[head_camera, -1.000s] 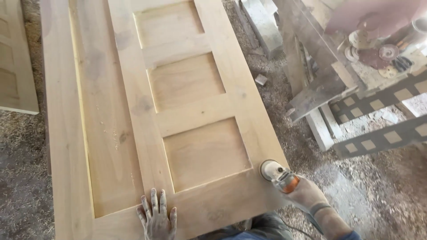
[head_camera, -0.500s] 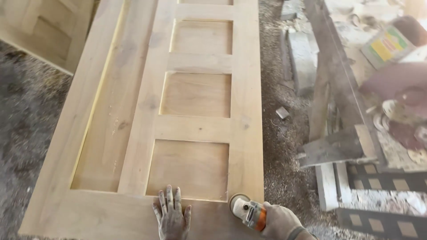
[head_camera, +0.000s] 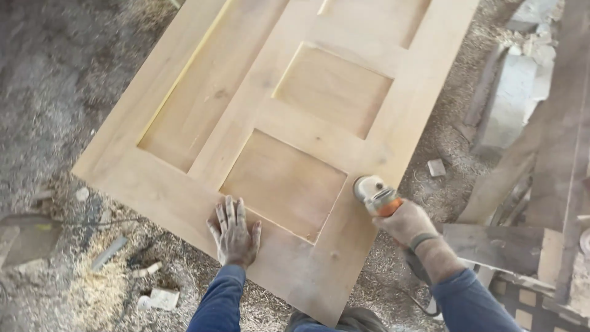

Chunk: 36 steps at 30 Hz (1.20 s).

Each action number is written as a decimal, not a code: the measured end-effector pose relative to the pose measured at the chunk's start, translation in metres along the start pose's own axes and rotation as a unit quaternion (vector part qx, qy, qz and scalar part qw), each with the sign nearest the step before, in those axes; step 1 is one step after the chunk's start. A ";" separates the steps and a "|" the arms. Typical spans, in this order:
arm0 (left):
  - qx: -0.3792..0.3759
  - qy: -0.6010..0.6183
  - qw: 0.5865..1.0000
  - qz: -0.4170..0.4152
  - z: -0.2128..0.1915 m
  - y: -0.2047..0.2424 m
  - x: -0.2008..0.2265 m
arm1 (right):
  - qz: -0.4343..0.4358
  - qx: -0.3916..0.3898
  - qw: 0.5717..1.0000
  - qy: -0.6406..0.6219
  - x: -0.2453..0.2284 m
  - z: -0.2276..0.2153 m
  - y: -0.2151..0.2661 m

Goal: Sanding a wooden door using an electric orbital sander.

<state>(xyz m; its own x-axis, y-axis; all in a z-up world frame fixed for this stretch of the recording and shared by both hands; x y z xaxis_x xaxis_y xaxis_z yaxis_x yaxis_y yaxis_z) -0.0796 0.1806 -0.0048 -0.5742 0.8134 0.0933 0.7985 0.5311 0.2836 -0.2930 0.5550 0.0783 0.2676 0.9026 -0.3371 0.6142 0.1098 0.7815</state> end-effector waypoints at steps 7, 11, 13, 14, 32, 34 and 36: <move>-0.024 0.044 0.999 -0.005 0.007 -0.002 -0.008 | -0.077 -0.073 0.976 0.191 0.015 0.127 0.035; -0.020 0.050 0.998 0.012 0.005 -0.002 -0.007 | -0.153 -0.114 0.927 0.323 0.001 0.160 0.076; -0.024 0.049 0.998 0.014 0.008 -0.001 -0.007 | -0.176 -0.130 0.906 0.363 -0.004 0.165 0.079; -0.014 0.051 0.998 0.018 0.008 -0.001 -0.007 | -0.167 -0.134 0.901 0.377 -0.004 0.162 0.075; 0.012 0.106 0.966 -0.234 0.011 0.013 -0.028 | -0.106 -0.016 0.955 0.277 -0.062 -0.095 -0.101; 0.006 0.121 0.941 -0.316 0.015 0.031 -0.029 | -0.069 -0.024 0.968 0.242 -0.056 -0.121 -0.118; 0.028 0.153 0.909 -0.386 0.020 0.037 -0.038 | -0.004 -0.020 0.989 0.144 -0.044 -0.149 -0.156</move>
<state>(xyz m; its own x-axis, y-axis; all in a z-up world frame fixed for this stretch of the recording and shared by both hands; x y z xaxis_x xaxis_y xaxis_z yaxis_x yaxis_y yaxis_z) -0.0243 0.1740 -0.0174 -0.9840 0.0929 0.1518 0.1389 0.9342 0.3286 -0.5109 0.5597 0.0495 0.0375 0.9822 -0.1843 0.5839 0.1282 0.8016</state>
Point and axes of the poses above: each hand's wrist, its own y-axis away from the middle knuckle, its own z-axis out of the palm, x = y × z, the point moved 10 cm from there along -y, towards the middle knuckle, and after that the axes turned 9 degrees about -x, right-handed, at the moved point
